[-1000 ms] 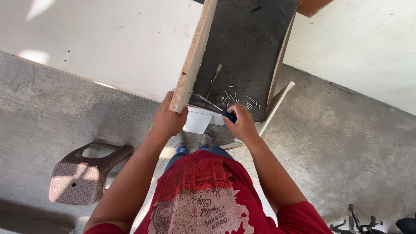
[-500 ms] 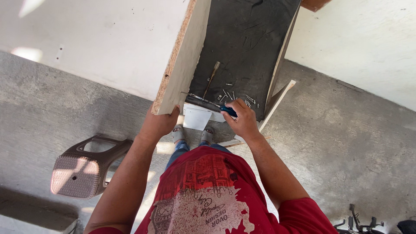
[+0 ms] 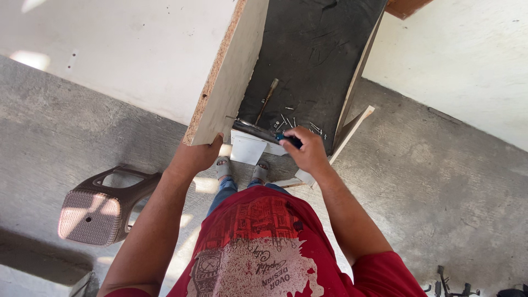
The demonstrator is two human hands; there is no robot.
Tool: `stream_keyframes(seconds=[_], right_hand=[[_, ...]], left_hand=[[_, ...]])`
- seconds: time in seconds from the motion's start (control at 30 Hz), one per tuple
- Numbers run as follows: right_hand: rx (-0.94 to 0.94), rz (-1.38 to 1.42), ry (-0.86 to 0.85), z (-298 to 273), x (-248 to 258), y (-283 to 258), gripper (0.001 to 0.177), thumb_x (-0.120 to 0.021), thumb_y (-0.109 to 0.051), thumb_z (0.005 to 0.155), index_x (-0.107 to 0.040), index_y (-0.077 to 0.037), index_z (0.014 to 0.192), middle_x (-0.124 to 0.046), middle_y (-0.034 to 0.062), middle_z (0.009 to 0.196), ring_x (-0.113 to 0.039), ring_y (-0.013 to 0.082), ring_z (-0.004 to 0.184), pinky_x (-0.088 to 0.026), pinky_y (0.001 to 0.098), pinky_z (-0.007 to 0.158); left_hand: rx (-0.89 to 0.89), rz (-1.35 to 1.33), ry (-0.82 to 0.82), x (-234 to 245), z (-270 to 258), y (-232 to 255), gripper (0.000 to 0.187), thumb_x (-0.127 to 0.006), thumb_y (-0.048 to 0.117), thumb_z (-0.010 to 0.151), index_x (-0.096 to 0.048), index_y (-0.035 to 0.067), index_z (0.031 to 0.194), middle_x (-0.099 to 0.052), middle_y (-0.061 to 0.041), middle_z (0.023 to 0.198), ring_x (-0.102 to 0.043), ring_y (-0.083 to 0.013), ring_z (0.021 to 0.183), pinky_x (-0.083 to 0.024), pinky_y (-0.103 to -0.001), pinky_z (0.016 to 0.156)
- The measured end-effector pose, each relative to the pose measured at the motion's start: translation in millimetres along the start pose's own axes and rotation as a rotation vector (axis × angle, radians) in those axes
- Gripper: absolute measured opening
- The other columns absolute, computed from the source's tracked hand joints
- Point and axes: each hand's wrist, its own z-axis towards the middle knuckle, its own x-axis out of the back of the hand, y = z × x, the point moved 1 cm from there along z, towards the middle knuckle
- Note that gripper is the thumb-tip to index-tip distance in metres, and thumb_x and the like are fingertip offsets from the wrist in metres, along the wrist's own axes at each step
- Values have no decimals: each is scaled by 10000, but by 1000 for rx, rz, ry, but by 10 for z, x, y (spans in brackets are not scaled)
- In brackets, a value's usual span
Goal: The person assembles a wooden cabinet by attaching a white plastic connector to a board, then joining two boards with screws using a screwdriver. The person positions the boards, aligns holes, and tightens screws to secure the structure.
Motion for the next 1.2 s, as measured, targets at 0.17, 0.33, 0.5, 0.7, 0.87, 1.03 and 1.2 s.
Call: stream_keyframes(seconds=[0.17, 0.33, 0.5, 0.7, 0.87, 1.03, 1.2], right_hand=[[83, -47, -162, 126, 160, -34, 221, -794, -219, 933, -696, -70, 1063, -732, 90, 943, -710, 175, 828, -564, 331, 739], [128, -54, -148, 151, 283, -156, 277, -803, -228, 875, -673, -29, 1017, -703, 105, 935, -684, 194, 833, -541, 351, 721], [87, -142, -117, 126, 270, -203, 190, -754, -218, 1018, -726, -90, 1156, -733, 96, 998, -708, 194, 864, -551, 360, 783], [194, -112, -1, -19, 242, -296, 285, -797, -200, 869, -662, -17, 1040, -685, 130, 979, -694, 199, 882, -558, 363, 774], [-212, 120, -96, -17, 89, -98, 217, -651, -234, 1051, -728, -110, 1211, -752, 78, 970, -690, 129, 832, -540, 290, 759], [-215, 543, -20, -67, 98, 133, 253, -685, -68, 901, -590, -61, 1135, -658, 52, 941, -635, 101, 783, -539, 275, 702], [-258, 757, 173, -185, -25, 273, 149, -607, -159, 1031, -672, -28, 1053, -672, 109, 814, -603, 162, 609, -502, 285, 537]], left_hand=[[-65, 3, 40, -17, -26, 29, 310, -626, 217, 964, -684, 0, 1178, -704, -258, 1077, -689, -447, 1008, -563, -502, 873], [-171, 45, 94, 63, -23, 34, 305, -651, 193, 955, -694, -10, 1177, -697, -265, 1112, -653, -472, 1040, -525, -519, 924], [-174, -5, 55, -13, -48, -41, 352, -643, 185, 975, -662, -30, 1252, -673, -288, 1187, -632, -481, 1098, -512, -522, 951], [-305, 55, 109, 28, 40, -59, 397, -647, 192, 970, -644, -56, 1280, -648, -322, 1236, -605, -505, 1140, -500, -528, 977], [-215, 53, 52, 0, -15, -129, 311, -653, 197, 974, -680, -26, 1189, -689, -289, 1111, -654, -482, 1031, -540, -533, 922], [-218, -45, 64, 1, -23, -137, 312, -661, 163, 966, -666, -32, 1209, -681, -290, 1122, -651, -479, 999, -555, -531, 862], [-260, -47, 98, 20, -17, -118, 329, -670, 125, 938, -632, -24, 1230, -637, -266, 1184, -641, -476, 1046, -550, -529, 896]])
